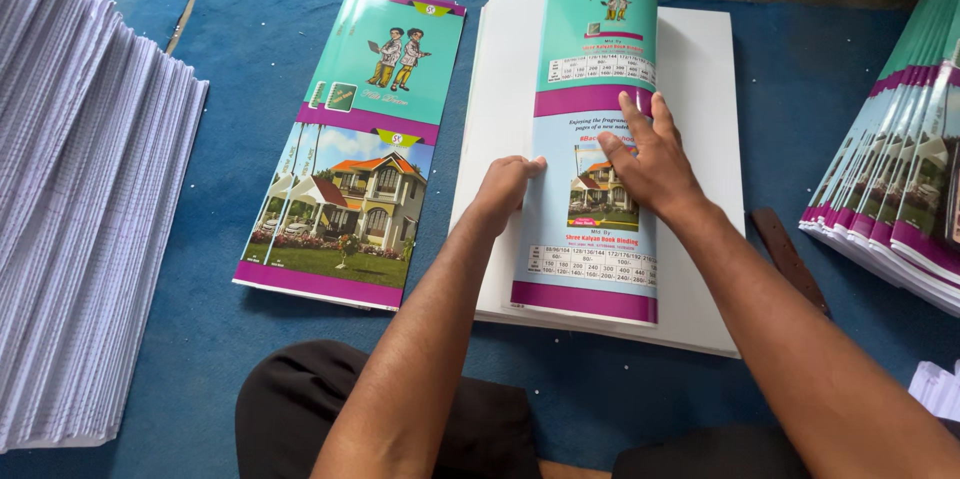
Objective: The person sits on a blue mat and repeatedly folds a printed cover sheet over a stack of white pages. They use a small wooden block to press and crease the fold, then place the finished unit into a stack on the left. This process is repeated for multiple units.
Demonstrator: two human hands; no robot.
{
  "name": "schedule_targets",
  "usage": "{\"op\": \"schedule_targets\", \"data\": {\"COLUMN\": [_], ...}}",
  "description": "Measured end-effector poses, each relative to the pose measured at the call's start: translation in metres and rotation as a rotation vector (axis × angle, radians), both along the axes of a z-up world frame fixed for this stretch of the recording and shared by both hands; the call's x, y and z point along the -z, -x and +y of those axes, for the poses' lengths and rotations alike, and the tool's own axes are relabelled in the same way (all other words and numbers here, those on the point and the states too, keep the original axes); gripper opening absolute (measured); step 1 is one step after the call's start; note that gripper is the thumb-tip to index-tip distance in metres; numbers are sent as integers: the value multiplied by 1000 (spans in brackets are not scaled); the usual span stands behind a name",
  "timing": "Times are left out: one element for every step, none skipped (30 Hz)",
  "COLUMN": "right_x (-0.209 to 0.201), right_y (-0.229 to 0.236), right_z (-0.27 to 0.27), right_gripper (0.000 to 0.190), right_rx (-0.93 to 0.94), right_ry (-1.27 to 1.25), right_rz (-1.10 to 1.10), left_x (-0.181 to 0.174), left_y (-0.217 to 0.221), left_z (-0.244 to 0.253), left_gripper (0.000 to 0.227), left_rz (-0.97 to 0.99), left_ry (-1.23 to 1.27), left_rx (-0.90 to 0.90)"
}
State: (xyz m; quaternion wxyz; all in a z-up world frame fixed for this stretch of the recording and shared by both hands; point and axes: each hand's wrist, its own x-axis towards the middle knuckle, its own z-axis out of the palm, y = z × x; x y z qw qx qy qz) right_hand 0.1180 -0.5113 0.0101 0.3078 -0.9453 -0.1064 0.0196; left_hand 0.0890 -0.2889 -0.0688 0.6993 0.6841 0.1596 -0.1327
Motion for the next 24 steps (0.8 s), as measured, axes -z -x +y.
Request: {"op": "schedule_targets", "data": {"right_x": [5, 10, 15, 19, 24, 27, 30, 32, 34, 36, 38, 38, 39, 39, 39, 38, 37, 37, 36, 35, 34, 34, 33, 33], "right_y": [-1, -1, -1, -1, -1, -1, -3, -4, -4, -5, -5, -5, -5, -4, -4, -4, -3, -2, -2, -1, -1, -1, 0, 0], "right_z": [0, 0, 0, 0, -1, -2, -2, -2, -3, -2, -2, -1, 1, 2, 4, 6, 6, 7, 8, 9, 11, 12, 13, 14], "right_gripper": [73, 73, 73, 73, 73, 73, 73, 73, 73, 73, 73, 73, 73, 73, 73, 74, 74, 74, 74, 74, 74, 74, 74, 74], "right_rx": [7, 15, 21, 22, 21, 20, 12, 4, -3, -5, -7, -8, 4, 17, 29, 34, 40, 46, 44, 41, 38, 43, 46, 49], "right_ry": [9, 19, 28, 27, 27, 27, 36, 44, 54, 69, 84, 100, 113, 127, 140, 142, 145, 149, 172, 194, 217, 227, 237, 248], "right_rz": [-6, -12, -17, -29, -40, -50, -57, -64, -70, -70, -69, -68, -58, -47, -37, -17, 3, 24, 16, 9, 1, 5, 10, 14], "left_x": [1, 2, 3, 3, 3, 2, 1, -1, -2, -4, -6, -7, -9, -11, -13, -16, -19, -22, -26, -29, -32, -35, -37, -39], "left_y": [-1, -2, -2, -4, -5, -5, -6, -6, -6, -6, -6, -5, -4, -1, 1, 2, 3, 5, 6, 8, 10, 10, 11, 11], "left_z": [0, 0, 1, 1, 1, 1, 1, 0, 0, -1, -1, -1, -2, -4, -5, -5, -7, -8, -9, -10, -10, -11, -11, -12], "left_gripper": [35, 35, 35, 35, 36, 37, 38, 40, 42, 41, 41, 40, 39, 41, 46, 48, 51, 54, 54, 53, 52, 49, 46, 43], "left_rz": [3, 7, 10, 6, 3, 0, 3, 6, 10, 9, 8, 8, -18, -45, -73, -56, -39, -22, 0, 21, 43, 43, 44, 46], "left_ry": [6, 13, 19, 12, 6, -1, -86, -172, -256, -380, -503, -626, -650, -675, -700, -699, -697, -694, -701, -708, -715, -735, -756, -777], "left_rx": [-13, -26, -40, -41, -44, -47, -47, -48, -47, -35, -23, -10, -70, -130, -190, -196, -199, -203, -204, -205, -208, -194, -180, -167]}}
